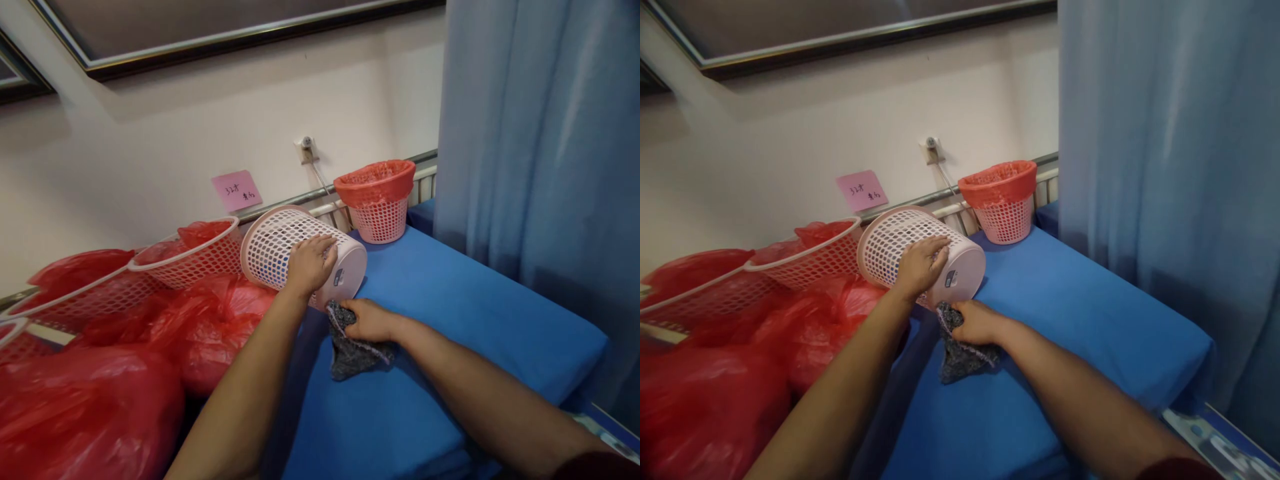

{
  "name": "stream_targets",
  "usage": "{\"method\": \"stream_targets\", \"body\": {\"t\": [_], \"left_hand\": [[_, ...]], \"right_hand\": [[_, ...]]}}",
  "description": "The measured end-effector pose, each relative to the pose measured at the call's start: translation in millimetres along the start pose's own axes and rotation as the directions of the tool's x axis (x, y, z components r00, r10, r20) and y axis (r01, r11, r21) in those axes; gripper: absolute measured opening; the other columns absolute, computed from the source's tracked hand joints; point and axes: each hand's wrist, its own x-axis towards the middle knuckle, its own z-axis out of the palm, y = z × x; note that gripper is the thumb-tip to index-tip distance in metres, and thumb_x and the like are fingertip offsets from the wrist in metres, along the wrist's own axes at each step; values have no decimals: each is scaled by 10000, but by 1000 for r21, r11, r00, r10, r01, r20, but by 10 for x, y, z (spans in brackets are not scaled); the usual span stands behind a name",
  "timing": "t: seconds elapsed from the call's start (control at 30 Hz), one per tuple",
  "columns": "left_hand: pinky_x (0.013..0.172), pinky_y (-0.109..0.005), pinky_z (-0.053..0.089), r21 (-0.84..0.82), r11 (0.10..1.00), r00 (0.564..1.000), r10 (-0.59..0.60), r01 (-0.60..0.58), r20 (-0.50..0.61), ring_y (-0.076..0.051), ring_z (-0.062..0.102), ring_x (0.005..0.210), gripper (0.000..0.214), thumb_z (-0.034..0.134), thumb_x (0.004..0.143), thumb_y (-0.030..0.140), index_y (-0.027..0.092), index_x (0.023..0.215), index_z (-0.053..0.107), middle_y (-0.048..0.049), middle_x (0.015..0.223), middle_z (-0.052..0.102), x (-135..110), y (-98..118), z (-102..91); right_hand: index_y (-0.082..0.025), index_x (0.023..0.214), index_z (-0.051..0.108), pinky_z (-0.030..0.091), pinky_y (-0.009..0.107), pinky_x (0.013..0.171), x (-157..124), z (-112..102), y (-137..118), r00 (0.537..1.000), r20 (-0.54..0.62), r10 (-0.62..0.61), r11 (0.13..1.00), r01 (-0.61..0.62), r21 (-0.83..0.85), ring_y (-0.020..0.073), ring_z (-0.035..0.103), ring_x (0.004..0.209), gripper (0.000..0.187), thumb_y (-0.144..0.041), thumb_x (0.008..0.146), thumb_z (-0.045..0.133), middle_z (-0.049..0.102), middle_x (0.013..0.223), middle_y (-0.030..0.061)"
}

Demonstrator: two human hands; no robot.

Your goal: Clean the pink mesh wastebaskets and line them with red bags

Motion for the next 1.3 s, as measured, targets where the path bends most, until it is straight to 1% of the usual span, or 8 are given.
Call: {"method": "stream_targets", "body": {"t": [0.13,0.33,0.57,0.77,0.93,1.07,1.2,1.3], "left_hand": [[1114,-445,419,-13,1000,1000,-5,5,12,-245,581,1331,372,447,1008,357,274,1257,711,-13,1386,683,-21,-1,-13],[1120,-424,418,-21,1000,999,4,-3,50,-233,585,1323,374,445,1010,348,270,1267,706,-18,1399,675,-2,1,-34],[1124,-400,423,-26,1000,998,8,-7,61,-229,593,1316,380,447,1006,342,245,1261,711,-27,1393,679,42,-7,-35],[1103,-408,447,-25,999,999,25,-24,40,-236,618,1280,372,456,1000,347,253,1254,712,-23,1378,689,25,-34,-14],[1114,-403,438,-34,999,999,12,-11,53,-229,607,1296,367,448,1010,345,268,1250,714,-20,1378,689,28,-1,-41],[1126,-418,425,-29,999,998,-11,13,55,-237,599,1307,366,458,1006,349,277,1266,705,-18,1394,678,29,-3,-24],[1132,-413,420,-23,1000,999,14,-13,41,-234,599,1311,376,451,1005,350,266,1271,703,-21,1398,675,23,-27,-5],[1119,-407,434,-37,999,999,20,-19,34,-232,605,1305,376,452,1002,341,253,1260,711,-25,1390,680,16,-29,-15]], "right_hand": [[-165,949,694,505,269,707,-42,-418,44,988,-141,70,978,-40,205,183,652,774,307,-142,669,571,720,854,13],[-179,1274,569,453,400,1068,-11,-299,23,552,-825,-125,992,80,-97,260,576,1207,502,-197,772,569,626,1267,128],[-232,1188,661,508,315,871,-44,290,-78,973,-220,-75,901,-28,-433,202,654,947,420,-171,776,612,606,1201,80],[-225,1067,709,508,357,895,20,-140,48,915,-377,146,913,-271,-305,253,664,976,290,-201,804,588,673,1068,89],[-214,1327,556,449,415,1092,18,-230,71,586,-782,-212,971,34,-237,267,543,1270,504,-179,825,553,532,1339,130],[-265,1365,544,483,408,1053,21,-9,55,740,-559,-375,910,177,-375,258,541,1257,576,-146,803,575,448,1411,106],[-268,1157,672,518,362,913,51,76,120,923,-378,-70,916,-90,-390,227,633,1007,411,-145,768,622,562,1233,75],[-235,1023,703,514,350,866,90,-30,216,910,-394,129,901,-273,-336,215,651,895,300,-129,754,622,618,1100,79]]}}
